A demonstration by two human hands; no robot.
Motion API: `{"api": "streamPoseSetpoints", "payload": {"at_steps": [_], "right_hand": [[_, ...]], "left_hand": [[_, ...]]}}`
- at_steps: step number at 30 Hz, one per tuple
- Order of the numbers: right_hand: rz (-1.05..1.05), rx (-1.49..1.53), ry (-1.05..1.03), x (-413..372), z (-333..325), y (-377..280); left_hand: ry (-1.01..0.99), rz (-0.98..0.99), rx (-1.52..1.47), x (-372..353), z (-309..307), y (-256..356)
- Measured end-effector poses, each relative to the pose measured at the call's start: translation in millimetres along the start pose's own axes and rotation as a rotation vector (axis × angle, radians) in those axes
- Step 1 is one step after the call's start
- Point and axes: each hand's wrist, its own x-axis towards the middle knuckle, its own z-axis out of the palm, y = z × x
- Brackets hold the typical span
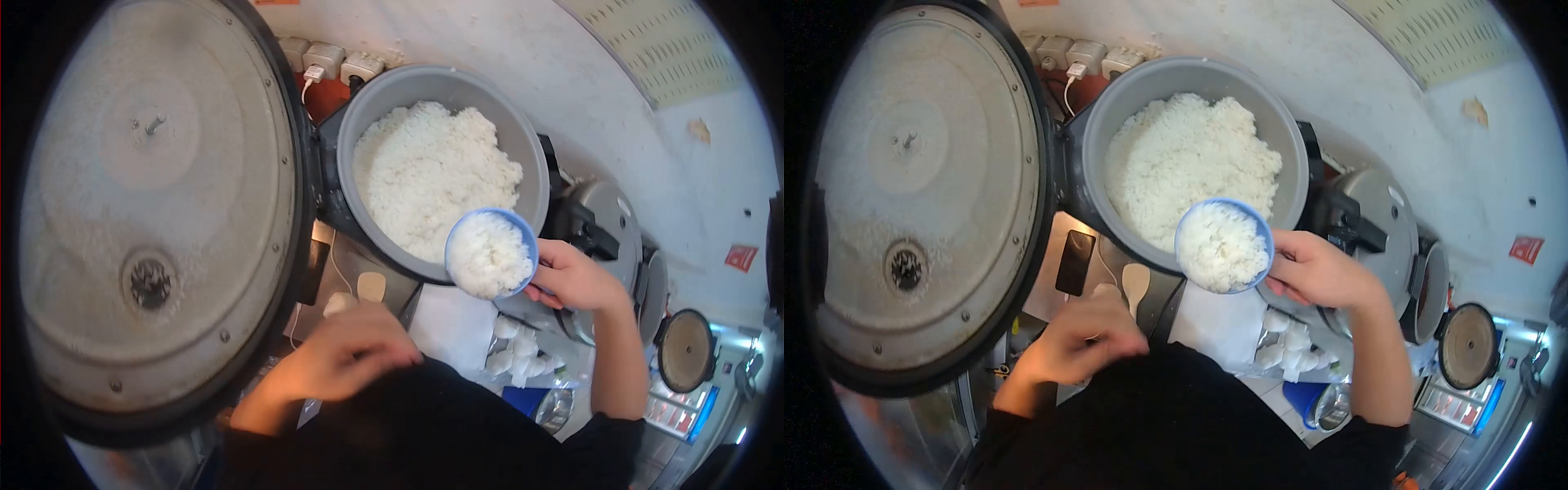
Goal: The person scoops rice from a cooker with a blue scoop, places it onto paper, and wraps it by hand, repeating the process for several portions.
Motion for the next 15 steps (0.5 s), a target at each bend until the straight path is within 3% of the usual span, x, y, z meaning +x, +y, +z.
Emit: {"api": "streamPoseSetpoints", "payload": {"at_steps": [3, 5, 9, 11, 12, 14, 15], "right_hand": [[-0.160, 0.388, 0.158, -24, 50, 62], [-0.243, 0.698, 0.345, -33, 94, 102], [-0.290, 0.841, 0.597, -45, 159, 177], [-0.266, 0.896, 0.831, -50, 176, 206], [-0.243, 0.913, 0.825, -53, 184, 221], [-0.352, 0.907, 1.018, -74, 195, 247], [-0.357, 0.855, 1.085, -78, 200, 256]], "left_hand": [[-0.515, 0.320, -0.954, 27, 49, 22], [-0.750, 0.473, -1.054, 37, 94, 26], [-0.769, 0.489, -1.369, 26, 167, 30], [-0.905, 0.156, -1.431, 21, 177, 31], [-0.892, 0.135, -1.450, 22, 180, 28], [-0.959, 0.296, -1.520, 41, 180, 34], [-0.862, 0.220, -1.328, 16, 184, 26]]}}
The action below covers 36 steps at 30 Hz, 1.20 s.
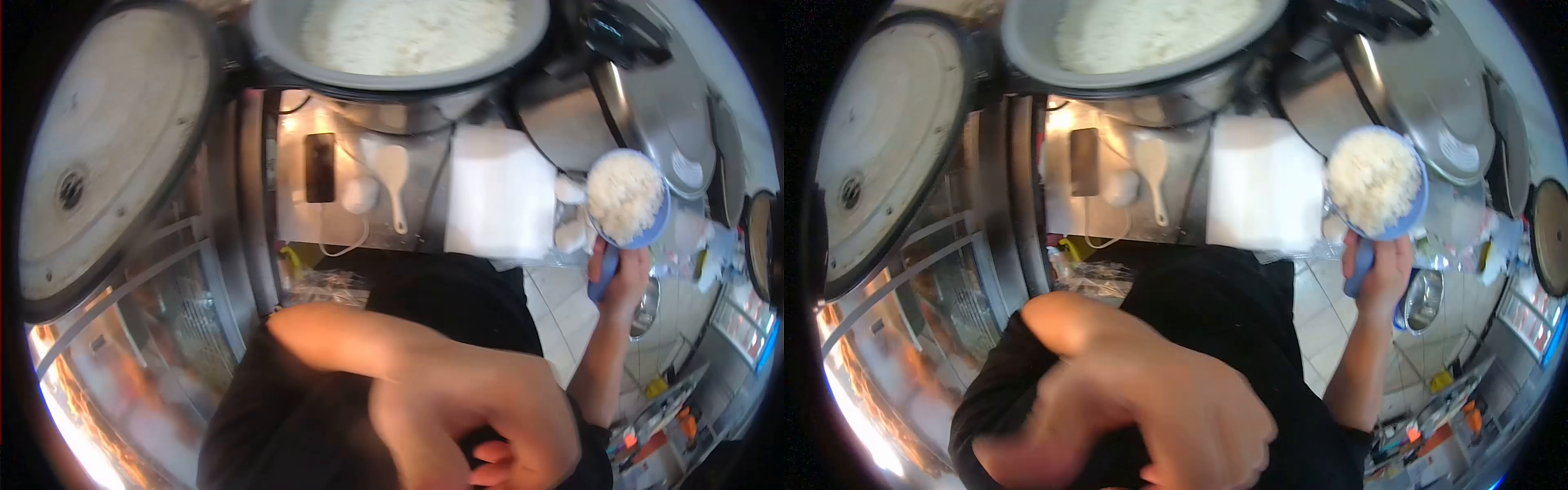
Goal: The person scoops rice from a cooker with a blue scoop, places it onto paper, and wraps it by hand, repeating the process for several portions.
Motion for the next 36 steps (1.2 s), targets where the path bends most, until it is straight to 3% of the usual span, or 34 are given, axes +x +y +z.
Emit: {"api": "streamPoseSetpoints", "payload": {"at_steps": [1, 2, 3, 4, 5, 6, 7, 8, 9, 11, 12, 16, 18, 19, 20, 21, 22, 23, 25, 26, 28, 29, 31, 33, 34, 35, 36], "right_hand": [[-0.070, 0.066, 0.025, -3, -8, 12], [-0.145, -0.043, 0.117, -8, -4, 20], [-0.231, -0.143, 0.205, -8, 0, 31], [-0.380, -0.342, 0.229, -6, -6, 59], [-0.520, -0.544, 0.250, -5, -12, 97], [-0.761, -0.716, 0.246, 7, -8, 130], [-1.007, -0.881, 0.232, 17, 2, 162], [-0.781, -1.130, 0.019, 9, 8, 206], [-0.536, -1.359, -0.185, 5, 15, 235], [-0.514, -1.372, -0.170, 5, 26, 239], [-0.490, -1.382, -0.161, 9, 30, 238], [-0.552, -1.115, -0.113, 3, 25, 206], [-0.849, -0.791, 0.147, 1, 16, 168], [-0.874, -0.863, 0.342, 4, 6, 150], [-1.000, -0.487, 0.413, 27, 0, 107], [-0.994, -0.385, 0.555, 46, 2, 44], [-0.942, -0.227, 0.515, 55, 4, -15], [-0.972, -0.499, 0.584, 80, -13, -49], [-0.791, -1.226, 0.526, 122, -34, -92], [-0.790, -1.228, 0.530, 132, -30, -109], [-0.275, -1.310, 0.321, 140, -20, -126], [-0.269, -1.318, 0.317, 135, -19, -122], [-1.143, -1.347, 0.573, 107, -22, -101], [-1.289, -1.109, 0.296, 73, -33, -21], [-1.288, -0.810, -0.025, 59, -25, 22], [-0.936, -0.810, -0.311, 37, -18, 58], [-0.636, -0.830, -0.451, 25, -13, 103]], "left_hand": [[0.151, 0.074, -0.073, -10, 4, -8], [0.340, -0.088, -0.090, -26, -3, 7], [0.532, -0.185, 0.042, -55, -14, 1], [0.759, -0.402, 0.316, -80, -33, 1], [0.872, -0.517, 0.584, -99, -60, -18], [0.853, -0.863, 1.102, -126, -82, -46], [0.581, -0.978, 1.546, -169, -100, -75], [0.245, -1.063, 1.971, -206, -117, -100], [0.234, -1.059, 1.984, -230, -129, -110], [-0.002, -1.335, 2.017, -250, -136, -112], [-0.022, -1.437, 2.009, -248, -132, -111], [-0.110, -1.415, 2.147, -246, -139, -113], [-0.084, -1.528, 2.010, -218, -142, -108], [-0.080, -1.528, 2.003, -212, -144, -109], [-0.009, -1.342, 2.026, -208, -149, -108], [0.056, -1.159, 2.029, -208, -154, -110], [0.045, -1.155, 2.007, -209, -162, -112], [0.025, -1.151, 1.998, -214, -172, -113], [0.049, -1.059, 1.997, -224, -185, -119], [0.040, -1.081, 2.006, -224, -187, -120], [0.081, -1.146, 1.942, -222, -190, -118], [0.133, -1.207, 1.878, -222, -192, -118], [0.185, -1.188, 1.843, -224, -193, -115], [0.238, -1.177, 1.798, -224, -192, -110], [0.246, -1.193, 1.797, -223, -190, -107], [0.254, -1.210, 1.804, -222, -189, -104], [0.260, -1.190, 1.815, -222, -188, -102]]}}
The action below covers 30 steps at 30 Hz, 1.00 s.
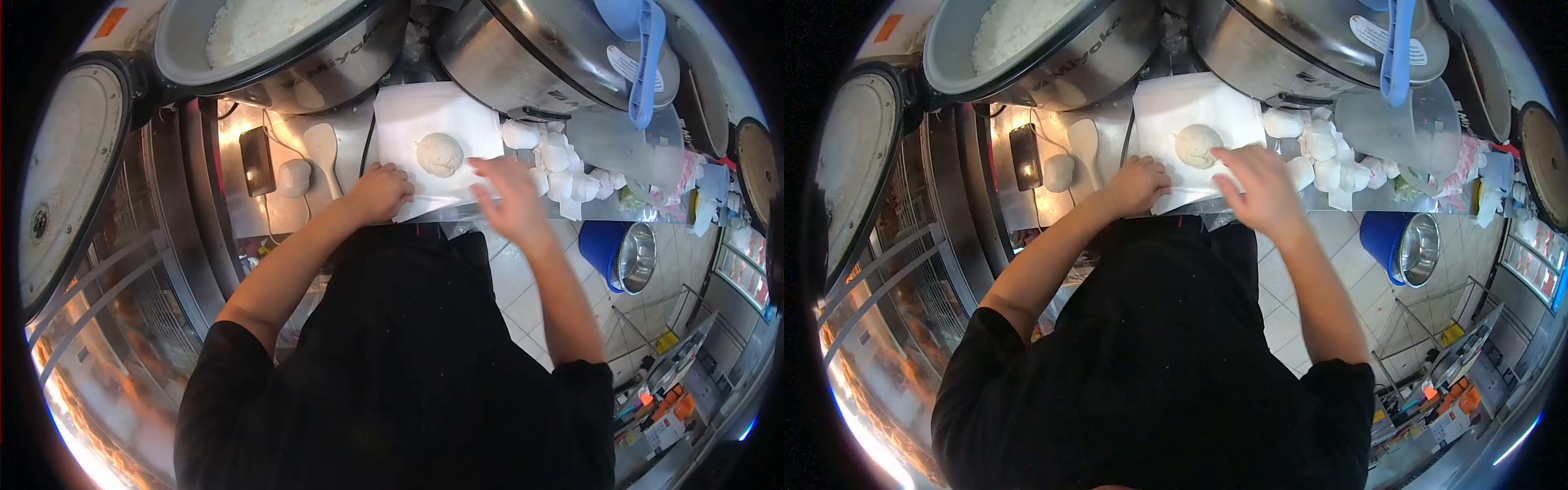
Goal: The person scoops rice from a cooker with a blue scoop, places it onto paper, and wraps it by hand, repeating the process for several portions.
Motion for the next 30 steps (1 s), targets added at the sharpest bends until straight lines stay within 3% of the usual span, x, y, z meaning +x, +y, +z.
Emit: {"api": "streamPoseSetpoints", "payload": {"at_steps": [2, 3, 5, 10, 12, 16, 19, 21, 25, 27, 28, 30], "right_hand": [[0.030, -0.229, 0.002, -30, 53, 24], [0.029, -0.216, -0.002, -35, 59, 29], [0.216, -0.146, -0.223, -43, 63, 33], [0.418, 0.022, -0.235, -42, 55, 50], [0.253, -0.202, -0.177, -47, 55, 59], [0.142, -0.214, -0.122, -65, 67, 86], [0.045, -0.147, -0.046, -79, 72, 81], [-0.049, -0.152, -0.040, -88, 71, 69], [-0.078, -0.101, -0.033, -107, 94, 59], [0.036, -0.083, 0.018, -113, 109, 61], [0.045, -0.083, 0.018, -107, 112, 61], [0.434, -0.159, 0.001, -80, 118, 62]], "left_hand": [[-0.027, -0.015, 0.031, 1, -8, 6], [-0.057, -0.024, 0.062, 0, -12, 10], [-0.028, -0.033, 0.094, 3, -21, 21], [0.126, -0.039, 0.137, 15, -19, 33], [0.233, 0.011, 0.166, 14, -17, 34], [0.231, 0.062, 0.094, 8, -18, 26], [0.290, 0.221, 0.141, -8, -14, 14], [0.254, 0.358, 0.216, -23, -9, 8], [0.056, 0.339, 0.071, -44, 10, -13], [0.029, -0.041, -0.186, -43, 8, -10], [0.022, -0.036, -0.189, -33, -1, -2], [0.055, -0.475, -0.334, 2, -22, 13]]}}
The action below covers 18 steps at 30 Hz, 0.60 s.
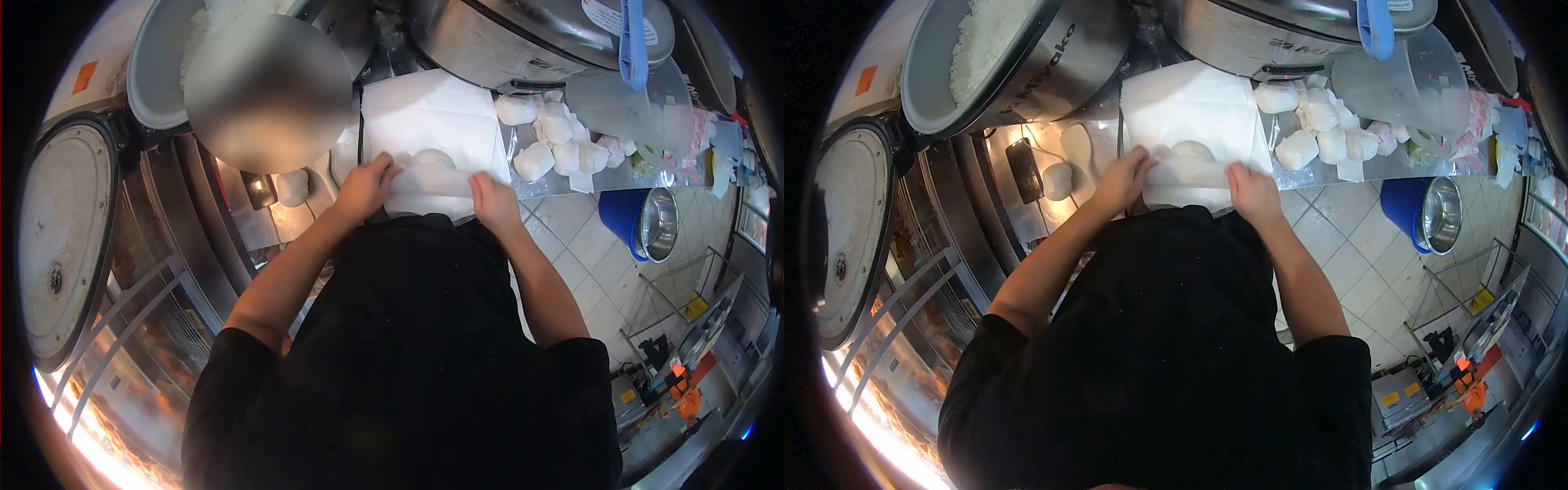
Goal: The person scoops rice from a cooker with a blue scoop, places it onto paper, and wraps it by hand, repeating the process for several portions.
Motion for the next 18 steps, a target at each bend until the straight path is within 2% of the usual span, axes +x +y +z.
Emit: {"api": "streamPoseSetpoints", "payload": {"at_steps": [3, 7, 9, 10, 11, 12, 13, 14, 15, 16, 17, 18], "right_hand": [[0.086, -0.151, 0.067, 37, 3, -16], [0.103, -0.345, -0.110, 41, -6, -36], [0.124, -0.367, -0.085, 46, -26, -53], [0.143, -0.381, -0.055, 46, -29, -57], [0.136, -0.379, -0.068, 53, -25, -51], [0.043, -0.300, 0.074, 68, -20, -39], [-0.044, -0.218, 0.218, 80, -14, -27], [-0.041, -0.212, 0.212, 93, -10, -16], [-0.146, -0.271, 0.201, 107, -7, -4], [-0.252, -0.332, 0.192, 117, -6, 3], [-0.253, -0.332, 0.197, 123, -12, 2], [-0.318, -0.351, 0.112, 130, -19, 2]], "left_hand": [[0.118, -0.026, 0.107, 34, 14, -4], [0.060, -0.130, 0.317, 45, 18, 16], [0.062, -0.104, 0.538, 44, 8, 31], [0.057, -0.118, 0.531, 45, 6, 33], [0.173, 0.004, 0.554, 49, 5, 33], [0.285, 0.126, 0.579, 53, 4, 32], [0.275, 0.116, 0.580, 61, 4, 28], [0.353, 0.277, 0.558, 72, 3, 24], [0.435, 0.442, 0.533, 83, 0, 21], [0.435, 0.444, 0.536, 92, -1, 16], [0.421, 0.515, 0.539, 98, -2, 10], [0.405, 0.584, 0.540, 102, -2, 5]]}}
